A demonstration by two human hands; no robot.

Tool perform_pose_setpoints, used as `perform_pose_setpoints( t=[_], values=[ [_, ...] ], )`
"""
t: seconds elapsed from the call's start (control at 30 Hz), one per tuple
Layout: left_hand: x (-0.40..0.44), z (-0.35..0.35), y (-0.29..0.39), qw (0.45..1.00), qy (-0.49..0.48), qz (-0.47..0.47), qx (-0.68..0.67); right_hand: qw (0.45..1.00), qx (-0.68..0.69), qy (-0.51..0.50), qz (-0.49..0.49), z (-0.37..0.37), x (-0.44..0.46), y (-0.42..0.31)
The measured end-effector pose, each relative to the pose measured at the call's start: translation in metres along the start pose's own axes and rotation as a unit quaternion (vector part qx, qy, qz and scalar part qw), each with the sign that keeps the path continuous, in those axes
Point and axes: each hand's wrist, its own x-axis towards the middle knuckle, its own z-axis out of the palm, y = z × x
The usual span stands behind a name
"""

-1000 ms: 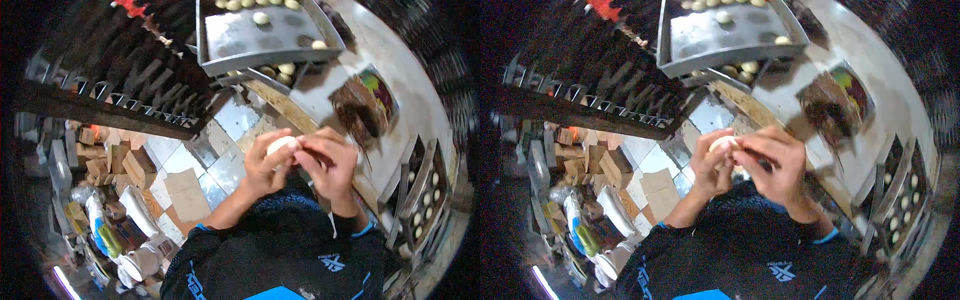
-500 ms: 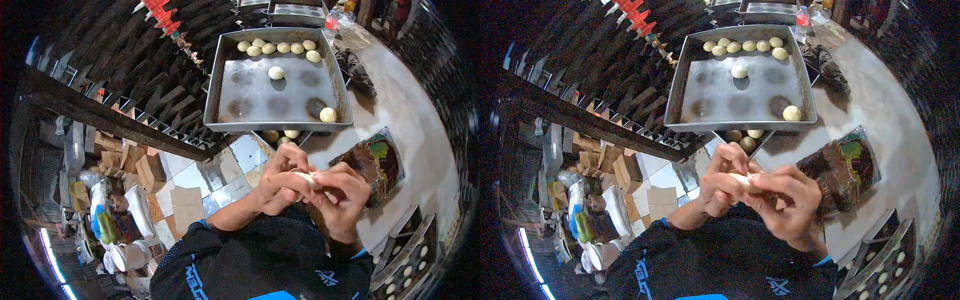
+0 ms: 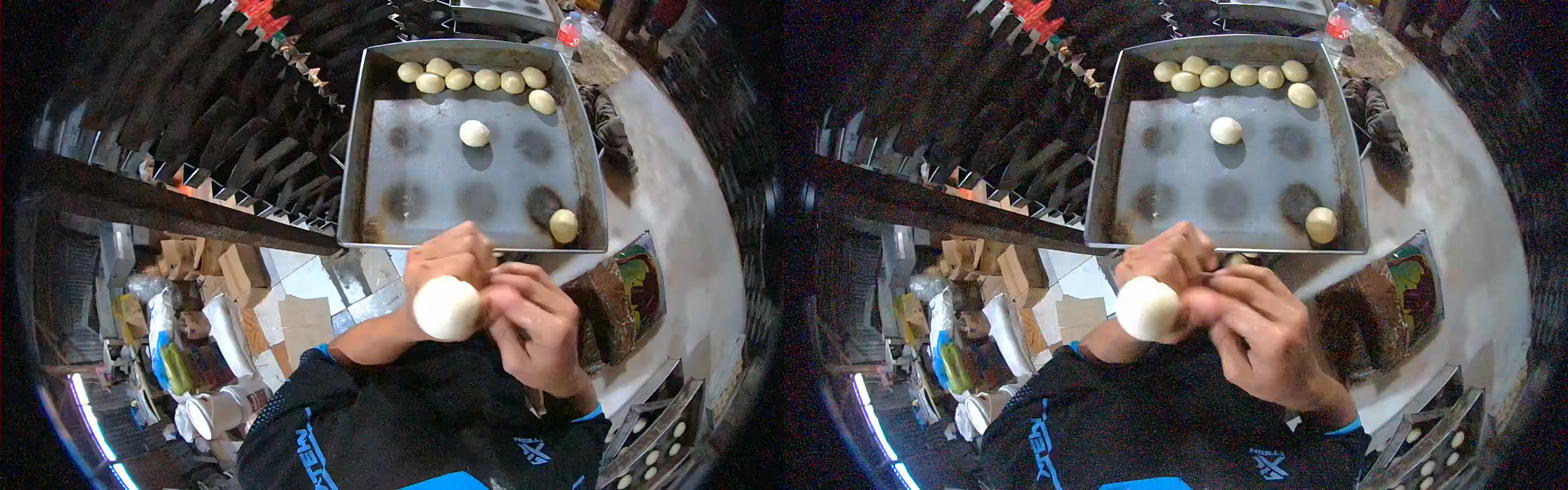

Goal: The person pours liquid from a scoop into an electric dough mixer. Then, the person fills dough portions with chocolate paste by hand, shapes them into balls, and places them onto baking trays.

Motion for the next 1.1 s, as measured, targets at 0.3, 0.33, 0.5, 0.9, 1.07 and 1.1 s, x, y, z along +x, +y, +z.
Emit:
perform_pose_setpoints(
  t=[0.3,0.33,0.5,0.9,1.07,1.1],
  values=[
    [-0.026,-0.104,-0.046,0.939,-0.114,-0.307,-0.109,0.956,-0.175,-0.094,-0.217,0.080,0.106,0.003],
    [-0.014,-0.119,-0.038,0.930,-0.140,-0.332,-0.064,0.978,-0.089,-0.111,-0.155,0.079,0.123,0.007],
    [0.029,-0.188,-0.027,0.914,-0.016,-0.402,0.049,0.990,-0.134,-0.011,-0.046,0.106,0.200,0.076],
    [0.102,-0.194,-0.108,0.921,-0.199,-0.119,0.314,0.957,-0.261,-0.047,-0.115,0.079,0.168,0.064],
    [0.153,-0.147,-0.240,0.762,-0.317,-0.253,0.505,0.970,-0.188,-0.022,-0.155,0.066,0.117,0.026],
    [0.153,-0.140,-0.257,0.767,-0.294,-0.278,0.498,0.969,-0.184,-0.016,-0.166,0.062,0.107,0.023]
  ],
)
